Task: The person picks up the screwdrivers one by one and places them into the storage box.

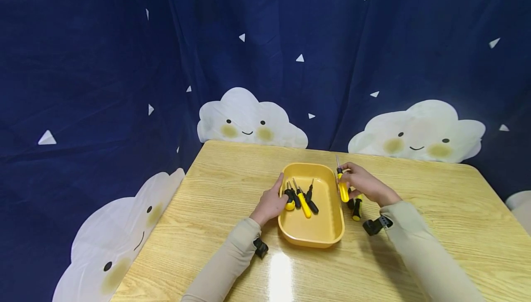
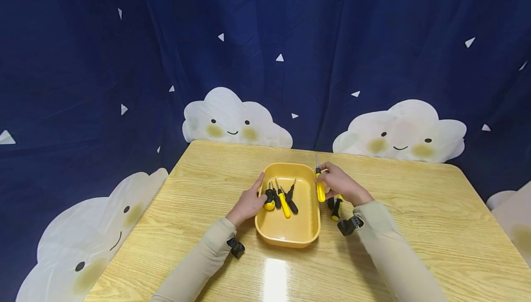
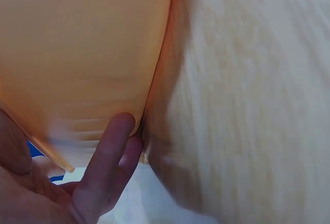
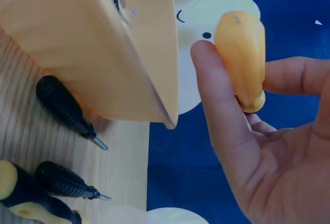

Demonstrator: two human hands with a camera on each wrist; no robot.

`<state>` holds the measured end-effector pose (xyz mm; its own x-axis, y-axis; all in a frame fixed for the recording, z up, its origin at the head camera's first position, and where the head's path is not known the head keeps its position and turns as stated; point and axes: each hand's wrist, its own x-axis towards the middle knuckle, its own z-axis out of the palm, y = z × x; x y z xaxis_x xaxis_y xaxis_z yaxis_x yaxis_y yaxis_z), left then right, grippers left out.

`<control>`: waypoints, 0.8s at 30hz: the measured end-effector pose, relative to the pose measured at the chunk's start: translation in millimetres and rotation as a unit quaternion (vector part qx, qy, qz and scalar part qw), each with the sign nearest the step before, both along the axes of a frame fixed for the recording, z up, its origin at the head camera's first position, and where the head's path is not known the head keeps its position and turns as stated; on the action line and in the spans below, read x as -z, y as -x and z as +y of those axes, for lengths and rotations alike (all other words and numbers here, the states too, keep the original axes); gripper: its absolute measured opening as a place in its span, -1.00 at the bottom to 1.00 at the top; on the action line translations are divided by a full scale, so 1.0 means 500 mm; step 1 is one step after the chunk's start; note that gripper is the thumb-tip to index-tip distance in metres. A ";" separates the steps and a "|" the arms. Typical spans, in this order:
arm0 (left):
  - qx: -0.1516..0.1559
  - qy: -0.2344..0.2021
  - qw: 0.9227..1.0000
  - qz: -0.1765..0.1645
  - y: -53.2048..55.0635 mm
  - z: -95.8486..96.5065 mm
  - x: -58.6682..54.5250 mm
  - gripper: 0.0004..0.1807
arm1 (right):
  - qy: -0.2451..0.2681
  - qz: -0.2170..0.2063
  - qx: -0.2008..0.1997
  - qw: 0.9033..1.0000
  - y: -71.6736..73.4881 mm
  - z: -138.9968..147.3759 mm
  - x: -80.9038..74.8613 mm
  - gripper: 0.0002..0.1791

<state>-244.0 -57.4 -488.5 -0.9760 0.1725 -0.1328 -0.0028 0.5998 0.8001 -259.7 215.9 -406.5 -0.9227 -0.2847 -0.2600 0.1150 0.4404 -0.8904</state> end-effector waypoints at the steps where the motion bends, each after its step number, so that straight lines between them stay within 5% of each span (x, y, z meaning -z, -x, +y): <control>1: 0.000 0.000 1.000 0.000 0.000 0.000 0.000 -0.24 | 0.001 0.001 0.000 1.000 0.000 -0.002 -0.002 -0.46; 24: -0.003 0.008 1.000 0.016 0.000 0.000 0.002 -0.22 | 0.026 -0.002 0.002 1.000 0.013 -0.050 -0.018 -0.48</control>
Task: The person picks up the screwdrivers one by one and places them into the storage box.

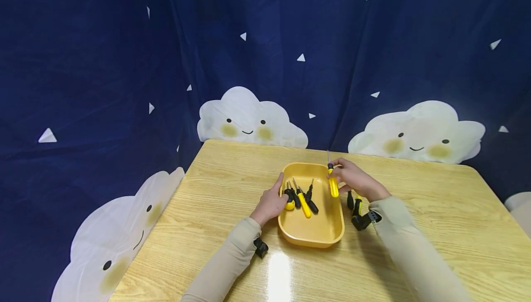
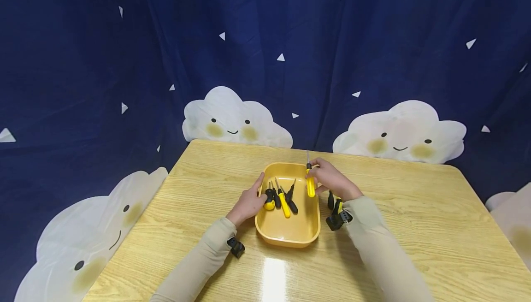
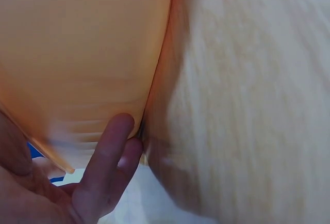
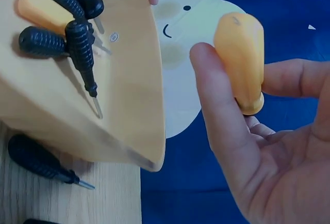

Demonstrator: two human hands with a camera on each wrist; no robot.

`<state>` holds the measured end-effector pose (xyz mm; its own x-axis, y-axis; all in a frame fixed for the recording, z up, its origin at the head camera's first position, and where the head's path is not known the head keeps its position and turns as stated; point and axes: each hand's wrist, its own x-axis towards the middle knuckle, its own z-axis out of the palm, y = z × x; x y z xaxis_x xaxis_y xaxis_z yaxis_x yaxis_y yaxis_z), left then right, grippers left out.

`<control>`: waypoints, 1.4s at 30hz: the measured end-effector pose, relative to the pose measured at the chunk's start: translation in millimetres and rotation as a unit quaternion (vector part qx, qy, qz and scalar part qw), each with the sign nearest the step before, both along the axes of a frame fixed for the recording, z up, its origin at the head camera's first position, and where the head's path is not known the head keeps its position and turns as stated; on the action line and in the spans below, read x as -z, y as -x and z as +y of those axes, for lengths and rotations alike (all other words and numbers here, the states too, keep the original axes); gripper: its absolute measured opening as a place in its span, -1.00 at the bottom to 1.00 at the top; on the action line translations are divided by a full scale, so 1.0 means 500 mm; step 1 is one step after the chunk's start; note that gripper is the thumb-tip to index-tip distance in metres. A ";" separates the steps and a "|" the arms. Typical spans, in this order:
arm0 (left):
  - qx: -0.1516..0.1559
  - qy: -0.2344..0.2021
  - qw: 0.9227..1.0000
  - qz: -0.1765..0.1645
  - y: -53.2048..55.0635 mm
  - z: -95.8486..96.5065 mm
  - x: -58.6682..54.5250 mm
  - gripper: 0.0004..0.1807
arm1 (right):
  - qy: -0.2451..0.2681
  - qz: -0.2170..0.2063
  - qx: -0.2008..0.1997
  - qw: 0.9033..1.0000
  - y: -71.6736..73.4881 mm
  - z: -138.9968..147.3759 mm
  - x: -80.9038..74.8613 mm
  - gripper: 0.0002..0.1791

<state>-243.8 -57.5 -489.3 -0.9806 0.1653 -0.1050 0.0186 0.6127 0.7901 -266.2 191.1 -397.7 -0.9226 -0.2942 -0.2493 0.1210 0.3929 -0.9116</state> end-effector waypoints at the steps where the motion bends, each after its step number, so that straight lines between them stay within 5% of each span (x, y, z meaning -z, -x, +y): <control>1: 0.000 0.001 1.000 0.001 0.001 0.000 0.001 -0.22 | 0.005 0.000 0.000 1.000 0.002 -0.002 0.001 -0.49; 31: 0.000 -0.007 1.000 -0.001 0.001 -0.001 0.004 -0.22 | 0.056 -0.025 0.014 0.998 0.020 -0.070 0.015 -0.54; 42: -0.001 -0.005 1.000 -0.006 0.003 0.000 0.004 -0.24 | 0.061 -0.040 0.003 0.997 0.026 -0.088 0.042 -0.56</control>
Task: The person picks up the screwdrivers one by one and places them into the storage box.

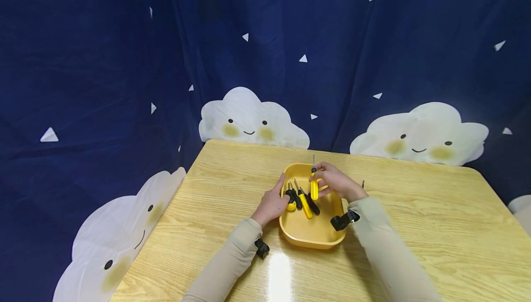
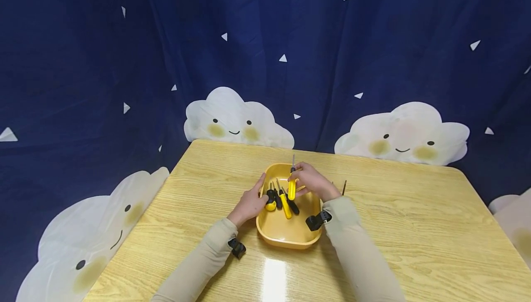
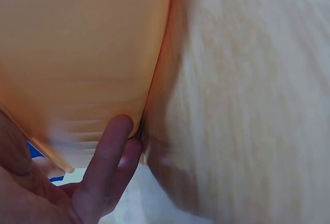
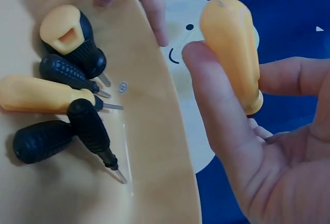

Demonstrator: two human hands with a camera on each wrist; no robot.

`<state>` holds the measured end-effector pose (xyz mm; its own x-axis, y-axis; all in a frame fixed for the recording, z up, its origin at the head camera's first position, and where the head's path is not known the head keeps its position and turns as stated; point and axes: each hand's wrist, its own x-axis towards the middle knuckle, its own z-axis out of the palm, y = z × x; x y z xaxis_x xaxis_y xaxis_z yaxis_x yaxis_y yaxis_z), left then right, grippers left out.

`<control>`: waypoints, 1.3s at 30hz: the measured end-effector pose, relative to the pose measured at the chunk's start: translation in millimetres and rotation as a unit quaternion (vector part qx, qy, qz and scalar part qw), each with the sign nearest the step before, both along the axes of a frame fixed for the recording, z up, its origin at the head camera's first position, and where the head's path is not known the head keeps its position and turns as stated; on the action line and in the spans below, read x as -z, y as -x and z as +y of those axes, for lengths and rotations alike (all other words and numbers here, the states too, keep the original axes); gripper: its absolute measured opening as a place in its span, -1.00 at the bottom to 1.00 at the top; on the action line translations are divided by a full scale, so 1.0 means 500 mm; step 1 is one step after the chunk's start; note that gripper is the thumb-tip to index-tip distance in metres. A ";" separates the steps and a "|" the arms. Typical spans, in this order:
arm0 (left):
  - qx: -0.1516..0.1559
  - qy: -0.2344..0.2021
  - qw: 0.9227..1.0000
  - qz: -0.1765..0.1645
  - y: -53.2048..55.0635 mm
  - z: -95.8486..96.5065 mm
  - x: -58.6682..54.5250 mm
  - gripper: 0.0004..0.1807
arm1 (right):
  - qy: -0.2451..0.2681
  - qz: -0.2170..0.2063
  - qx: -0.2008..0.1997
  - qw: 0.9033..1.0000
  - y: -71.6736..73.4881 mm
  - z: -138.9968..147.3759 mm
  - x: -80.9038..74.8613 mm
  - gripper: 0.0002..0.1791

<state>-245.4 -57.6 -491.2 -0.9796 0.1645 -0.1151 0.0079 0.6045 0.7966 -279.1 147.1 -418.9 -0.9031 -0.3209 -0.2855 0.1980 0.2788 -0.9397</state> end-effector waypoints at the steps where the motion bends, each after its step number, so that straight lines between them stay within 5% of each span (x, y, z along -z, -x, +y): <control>1: 0.000 -0.001 1.000 0.000 0.000 0.000 0.000 -0.24 | 0.000 -0.003 -0.001 1.000 0.000 -0.001 0.003 -0.57; 39: -0.001 0.014 1.000 0.012 0.000 0.001 -0.001 -0.24 | -0.010 -0.030 0.014 0.999 -0.002 -0.049 0.078 -0.55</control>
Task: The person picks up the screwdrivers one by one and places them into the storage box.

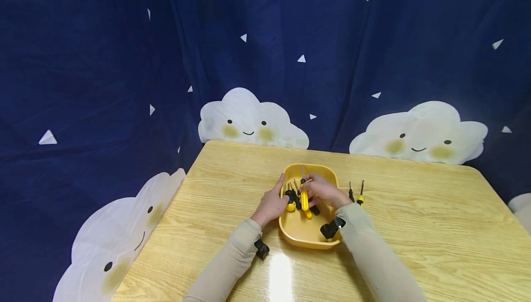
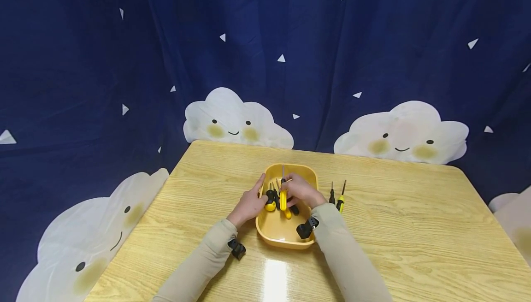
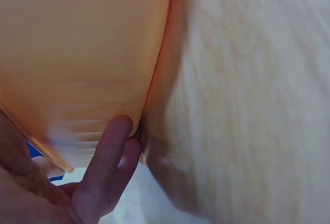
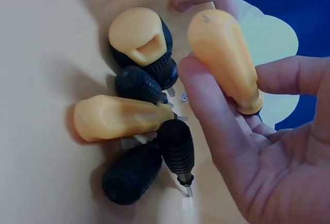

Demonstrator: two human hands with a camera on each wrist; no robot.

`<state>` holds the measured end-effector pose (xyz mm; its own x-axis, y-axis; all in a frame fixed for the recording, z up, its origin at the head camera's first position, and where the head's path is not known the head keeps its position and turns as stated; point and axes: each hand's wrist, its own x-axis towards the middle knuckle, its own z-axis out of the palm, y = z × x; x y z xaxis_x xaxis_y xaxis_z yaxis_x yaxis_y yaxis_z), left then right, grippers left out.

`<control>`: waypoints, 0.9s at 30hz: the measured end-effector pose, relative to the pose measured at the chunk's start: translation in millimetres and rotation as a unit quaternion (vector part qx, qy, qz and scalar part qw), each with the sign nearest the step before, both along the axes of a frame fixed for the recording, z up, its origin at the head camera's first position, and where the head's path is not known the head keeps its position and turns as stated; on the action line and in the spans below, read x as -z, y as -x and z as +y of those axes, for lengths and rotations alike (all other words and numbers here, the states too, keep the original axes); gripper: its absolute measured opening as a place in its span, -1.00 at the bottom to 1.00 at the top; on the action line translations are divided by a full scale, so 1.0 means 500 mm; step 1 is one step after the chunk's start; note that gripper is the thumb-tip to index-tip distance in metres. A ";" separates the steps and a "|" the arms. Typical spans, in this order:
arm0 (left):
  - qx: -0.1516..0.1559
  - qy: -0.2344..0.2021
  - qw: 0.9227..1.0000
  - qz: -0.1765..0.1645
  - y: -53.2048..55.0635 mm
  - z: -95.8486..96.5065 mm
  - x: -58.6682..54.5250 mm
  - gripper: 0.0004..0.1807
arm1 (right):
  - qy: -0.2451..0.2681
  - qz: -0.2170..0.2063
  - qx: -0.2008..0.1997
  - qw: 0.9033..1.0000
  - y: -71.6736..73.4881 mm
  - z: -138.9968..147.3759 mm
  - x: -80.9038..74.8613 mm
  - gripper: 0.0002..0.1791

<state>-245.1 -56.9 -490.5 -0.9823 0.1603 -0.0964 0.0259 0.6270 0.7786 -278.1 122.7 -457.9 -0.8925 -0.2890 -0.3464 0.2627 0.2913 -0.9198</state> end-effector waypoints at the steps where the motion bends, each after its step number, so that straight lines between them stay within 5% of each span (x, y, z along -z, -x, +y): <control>1: 0.000 0.000 1.000 -0.001 0.000 0.000 0.001 -0.24 | 0.002 -0.001 0.001 1.000 -0.001 -0.001 0.001 -0.53; 27: -0.001 0.002 1.000 -0.002 -0.002 0.001 -0.004 -0.24 | -0.079 0.030 0.019 0.996 0.001 -0.015 0.012 -0.65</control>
